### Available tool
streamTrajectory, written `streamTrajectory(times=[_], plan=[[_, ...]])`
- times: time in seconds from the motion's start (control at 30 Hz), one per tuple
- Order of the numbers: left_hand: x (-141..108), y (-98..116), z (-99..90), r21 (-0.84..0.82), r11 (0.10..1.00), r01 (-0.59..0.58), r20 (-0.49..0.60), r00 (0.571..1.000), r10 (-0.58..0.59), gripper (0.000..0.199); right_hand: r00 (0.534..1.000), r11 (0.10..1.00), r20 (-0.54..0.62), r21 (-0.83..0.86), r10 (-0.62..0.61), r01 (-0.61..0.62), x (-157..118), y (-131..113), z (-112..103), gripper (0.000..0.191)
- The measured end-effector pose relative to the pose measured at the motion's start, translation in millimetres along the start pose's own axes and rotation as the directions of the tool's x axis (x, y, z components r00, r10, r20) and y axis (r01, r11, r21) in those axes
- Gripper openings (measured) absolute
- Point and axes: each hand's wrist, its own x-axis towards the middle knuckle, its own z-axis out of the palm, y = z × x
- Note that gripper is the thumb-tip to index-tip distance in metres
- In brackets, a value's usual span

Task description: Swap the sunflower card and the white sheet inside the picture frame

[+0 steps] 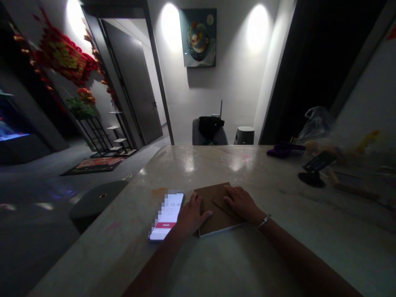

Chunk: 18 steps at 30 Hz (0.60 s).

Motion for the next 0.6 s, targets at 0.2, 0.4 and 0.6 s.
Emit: streamTrajectory(times=[0.2,0.4,0.6], plan=[[1.2,-1.3,-1.2,-0.010,1.000,0.012,0.020,1.000,-0.012,0.064,0.999,0.998,0.014,-0.032,0.048,-0.047,6.2,-1.6,1.4,0.045],[3.2,-3.1,0.9,0.001,1.000,0.024,0.058,0.998,-0.024,0.071,0.998,0.996,0.026,-0.073,0.054,-0.052,11.0,-3.9,1.3,0.044],[3.3,-5.4,0.2,-0.011,0.999,0.031,0.080,0.996,-0.030,0.073,1.000,0.994,0.012,-0.109,0.010,-0.009,16.1,-8.8,3.9,0.032]])
